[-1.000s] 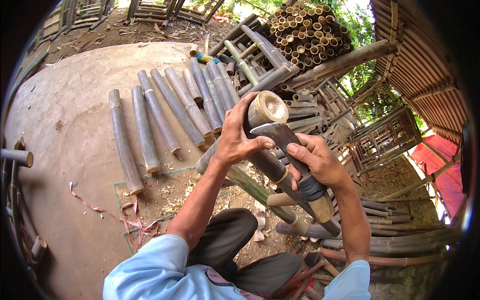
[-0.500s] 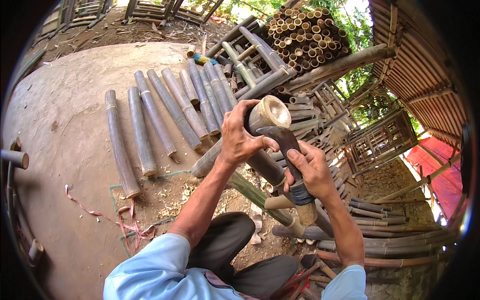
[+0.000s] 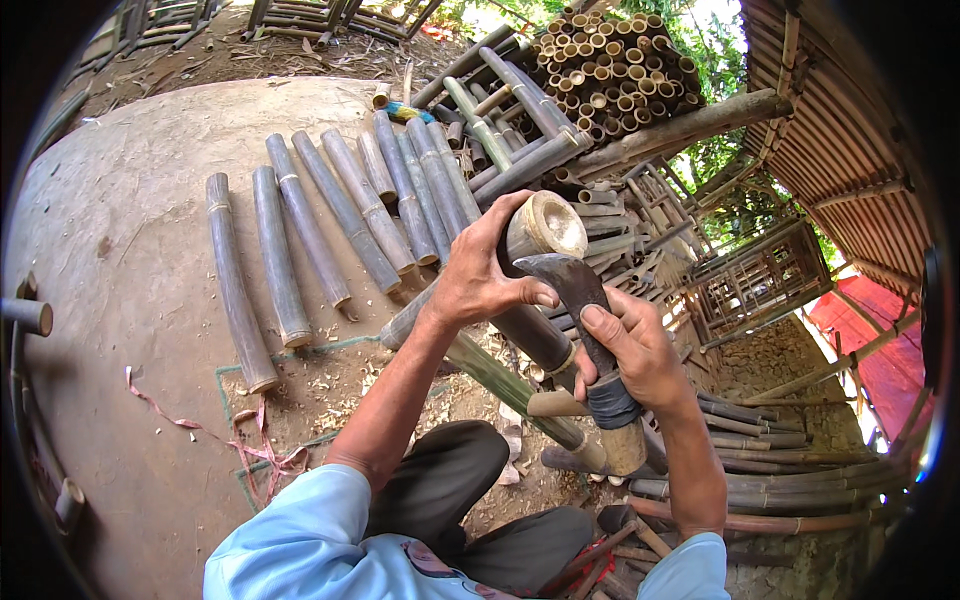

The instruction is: The person assembles a bamboo structure by inserting horizontal bamboo cross-members into pre-cut holes in vertical bamboo poles and then uses a hand tool to shave or smooth the joint area.

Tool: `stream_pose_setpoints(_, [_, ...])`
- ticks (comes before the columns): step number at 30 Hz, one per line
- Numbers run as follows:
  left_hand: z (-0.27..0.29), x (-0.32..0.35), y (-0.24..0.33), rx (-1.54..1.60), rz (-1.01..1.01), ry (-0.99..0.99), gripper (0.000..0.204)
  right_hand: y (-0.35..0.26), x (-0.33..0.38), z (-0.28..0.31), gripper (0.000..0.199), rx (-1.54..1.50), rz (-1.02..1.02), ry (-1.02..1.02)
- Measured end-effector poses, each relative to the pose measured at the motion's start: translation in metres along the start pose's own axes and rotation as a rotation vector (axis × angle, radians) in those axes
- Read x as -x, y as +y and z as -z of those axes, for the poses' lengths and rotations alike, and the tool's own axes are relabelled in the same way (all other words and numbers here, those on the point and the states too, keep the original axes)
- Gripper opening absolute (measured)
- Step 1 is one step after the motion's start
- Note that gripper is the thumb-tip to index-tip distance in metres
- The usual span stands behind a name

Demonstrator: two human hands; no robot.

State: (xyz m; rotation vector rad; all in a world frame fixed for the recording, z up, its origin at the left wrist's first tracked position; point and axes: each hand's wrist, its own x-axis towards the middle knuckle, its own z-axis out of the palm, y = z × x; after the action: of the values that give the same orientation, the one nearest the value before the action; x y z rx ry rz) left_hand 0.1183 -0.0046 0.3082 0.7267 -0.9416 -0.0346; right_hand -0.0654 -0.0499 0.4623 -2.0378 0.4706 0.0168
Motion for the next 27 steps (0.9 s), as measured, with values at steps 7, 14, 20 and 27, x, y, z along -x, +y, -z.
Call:
stream_pose_setpoints(7, [-0.001,0.007,0.001,0.017,0.018,0.025,0.105,-0.01,-0.003,0.003,0.033,-0.005,-0.065,-0.054])
stream_pose_setpoints(14, [-0.001,0.013,0.003,-0.278,-0.026,0.153,0.101,-0.022,0.002,-0.001,0.029,-0.084,-0.135,-0.055])
stream_pose_setpoints(20, [-0.006,0.014,0.017,-0.37,0.065,0.193,0.088,-0.01,0.006,-0.016,0.03,-0.059,0.01,0.218])
stream_pose_setpoints(27, [0.002,0.027,0.019,-0.142,0.113,0.109,0.097,-0.007,0.014,-0.03,0.028,-0.294,0.078,0.177])
